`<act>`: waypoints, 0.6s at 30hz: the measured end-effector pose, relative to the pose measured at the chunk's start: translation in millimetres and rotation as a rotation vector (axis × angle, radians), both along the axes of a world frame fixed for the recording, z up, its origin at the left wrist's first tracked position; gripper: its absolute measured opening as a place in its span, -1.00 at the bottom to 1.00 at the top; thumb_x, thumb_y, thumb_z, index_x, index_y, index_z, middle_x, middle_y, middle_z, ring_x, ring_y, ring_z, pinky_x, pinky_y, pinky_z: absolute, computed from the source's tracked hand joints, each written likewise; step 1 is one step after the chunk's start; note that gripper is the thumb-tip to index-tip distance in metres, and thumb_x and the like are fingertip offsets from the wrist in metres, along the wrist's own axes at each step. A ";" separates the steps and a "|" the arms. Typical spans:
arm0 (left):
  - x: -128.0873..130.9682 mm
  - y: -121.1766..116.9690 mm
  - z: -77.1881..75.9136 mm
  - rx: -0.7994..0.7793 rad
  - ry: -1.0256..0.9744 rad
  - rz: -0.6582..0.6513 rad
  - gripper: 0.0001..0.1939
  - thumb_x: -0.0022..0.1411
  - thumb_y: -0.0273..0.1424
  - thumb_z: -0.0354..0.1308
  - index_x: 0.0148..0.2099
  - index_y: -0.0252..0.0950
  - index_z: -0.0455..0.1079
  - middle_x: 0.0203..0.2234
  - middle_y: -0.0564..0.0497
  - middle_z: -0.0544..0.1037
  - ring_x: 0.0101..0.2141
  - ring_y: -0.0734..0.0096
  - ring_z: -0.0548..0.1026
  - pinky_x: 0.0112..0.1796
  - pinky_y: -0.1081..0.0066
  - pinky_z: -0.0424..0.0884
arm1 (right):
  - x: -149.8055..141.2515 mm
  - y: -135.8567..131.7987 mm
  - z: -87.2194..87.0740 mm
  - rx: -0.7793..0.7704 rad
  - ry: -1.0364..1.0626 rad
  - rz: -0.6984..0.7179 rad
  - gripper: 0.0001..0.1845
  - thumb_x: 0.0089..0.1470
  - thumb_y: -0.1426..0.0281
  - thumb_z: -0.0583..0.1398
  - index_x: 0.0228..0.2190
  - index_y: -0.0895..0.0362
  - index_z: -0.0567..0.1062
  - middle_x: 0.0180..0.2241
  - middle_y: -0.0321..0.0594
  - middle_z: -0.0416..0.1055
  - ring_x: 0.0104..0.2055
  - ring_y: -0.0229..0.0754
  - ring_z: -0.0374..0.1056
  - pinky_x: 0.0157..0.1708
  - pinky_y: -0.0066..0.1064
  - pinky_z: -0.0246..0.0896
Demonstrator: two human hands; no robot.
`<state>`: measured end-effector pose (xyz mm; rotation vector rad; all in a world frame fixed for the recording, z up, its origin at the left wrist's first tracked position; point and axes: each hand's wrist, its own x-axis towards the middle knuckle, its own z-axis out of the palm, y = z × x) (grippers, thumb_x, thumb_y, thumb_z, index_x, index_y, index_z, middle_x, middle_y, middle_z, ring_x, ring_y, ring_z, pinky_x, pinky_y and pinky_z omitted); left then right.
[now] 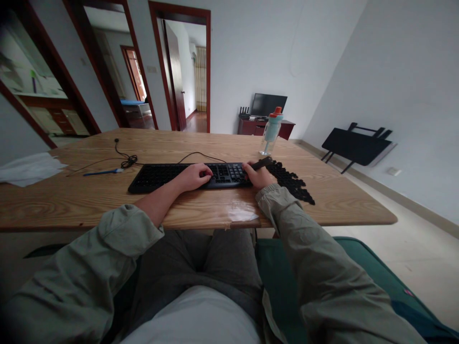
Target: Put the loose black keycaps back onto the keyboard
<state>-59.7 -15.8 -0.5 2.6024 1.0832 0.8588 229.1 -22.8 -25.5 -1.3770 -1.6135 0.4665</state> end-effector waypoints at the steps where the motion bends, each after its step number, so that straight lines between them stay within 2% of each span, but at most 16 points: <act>1: 0.1 -0.1 0.2 0.001 0.005 0.001 -0.81 0.17 -0.45 0.14 -0.20 -0.32 0.56 -0.30 -0.02 0.61 -0.26 0.33 0.52 -0.16 0.39 0.42 | -1.9 1.1 1.8 -0.012 0.050 0.010 -0.62 0.11 0.05 0.12 -0.40 0.12 0.45 -0.59 -0.28 0.30 -0.53 -0.23 0.24 -0.53 -0.40 0.11; 4: 0.2 0.0 0.2 0.005 0.010 -0.002 -0.81 0.17 -0.46 0.14 -0.20 -0.32 0.56 -0.30 -0.03 0.61 -0.27 0.34 0.52 -0.17 0.39 0.42 | -8.3 4.0 8.0 -0.036 0.176 0.013 -0.69 0.08 0.14 0.13 -0.42 0.14 0.43 -0.62 -0.31 0.24 -0.58 -0.26 0.18 -0.57 -0.41 0.03; 8: -0.1 2.3 -2.1 0.006 0.002 -0.003 -0.81 0.17 -0.45 0.14 -0.21 -0.32 0.55 -0.30 -0.03 0.61 -0.26 0.34 0.53 -0.17 0.40 0.42 | -12.3 6.3 12.9 -0.051 0.210 0.008 -0.70 0.06 0.16 0.14 -0.43 0.15 0.44 -0.63 -0.31 0.21 -0.58 -0.27 0.17 -0.58 -0.41 0.00; 18: -0.3 5.1 -3.9 0.016 -0.013 -0.017 -0.81 0.17 -0.43 0.14 -0.21 -0.31 0.56 -0.31 -0.01 0.61 -0.27 0.33 0.52 -0.18 0.37 0.41 | -2.2 14.5 1.0 0.057 -0.017 0.011 -0.63 0.08 0.05 0.10 -0.38 0.11 0.43 -0.54 -0.29 0.27 -0.48 -0.23 0.22 -0.47 -0.39 0.14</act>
